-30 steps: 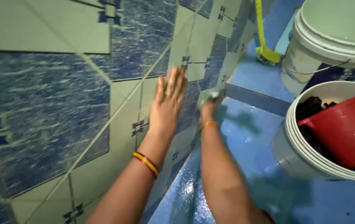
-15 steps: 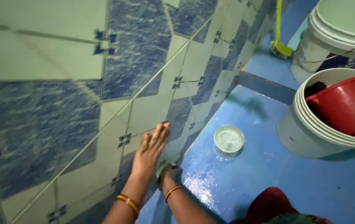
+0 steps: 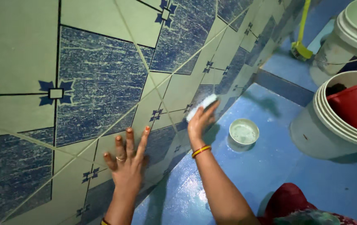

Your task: The person scrubs a tiled wall with a handheld brush, repeatedly dipping it into a small bowl of soapy water. They clean multiple sections of the wall in a consistent scrubbing motion.

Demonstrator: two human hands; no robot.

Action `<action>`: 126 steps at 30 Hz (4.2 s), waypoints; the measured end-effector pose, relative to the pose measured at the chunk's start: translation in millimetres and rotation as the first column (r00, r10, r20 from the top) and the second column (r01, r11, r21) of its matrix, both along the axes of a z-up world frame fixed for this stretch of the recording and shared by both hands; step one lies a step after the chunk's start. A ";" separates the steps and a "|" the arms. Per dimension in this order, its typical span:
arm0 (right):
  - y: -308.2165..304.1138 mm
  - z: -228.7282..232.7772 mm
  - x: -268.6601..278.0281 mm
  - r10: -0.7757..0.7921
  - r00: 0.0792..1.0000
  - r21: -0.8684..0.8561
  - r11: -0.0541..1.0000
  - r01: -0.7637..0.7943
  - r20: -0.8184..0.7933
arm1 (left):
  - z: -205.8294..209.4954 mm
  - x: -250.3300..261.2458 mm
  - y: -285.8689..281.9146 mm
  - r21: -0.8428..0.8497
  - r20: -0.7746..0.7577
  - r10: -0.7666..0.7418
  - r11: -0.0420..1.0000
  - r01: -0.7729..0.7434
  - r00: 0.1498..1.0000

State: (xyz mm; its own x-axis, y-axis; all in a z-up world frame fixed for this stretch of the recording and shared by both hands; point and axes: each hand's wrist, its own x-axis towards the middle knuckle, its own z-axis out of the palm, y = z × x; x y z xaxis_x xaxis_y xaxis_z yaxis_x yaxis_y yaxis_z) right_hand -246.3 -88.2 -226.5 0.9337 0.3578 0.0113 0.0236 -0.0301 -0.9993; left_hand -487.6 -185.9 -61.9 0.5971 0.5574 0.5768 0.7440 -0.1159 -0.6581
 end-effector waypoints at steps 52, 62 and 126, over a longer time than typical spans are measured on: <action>-78.0 181.7 -78.1 0.016 0.538 0.262 0.861 -0.436 0.843 | 27.2 -42.7 -5.2 0.236 0.171 -0.156 0.965 0.113 0.973; -94.3 28.5 -90.3 0.084 0.181 0.046 0.789 -0.613 0.980 | 68.0 -47.6 -25.4 0.207 0.291 -0.295 0.948 0.241 0.910; -44.2 -102.6 252.0 0.788 0.489 -0.882 -0.140 -0.450 -0.374 | -8.5 36.5 27.0 0.105 0.221 -0.155 0.985 0.134 0.963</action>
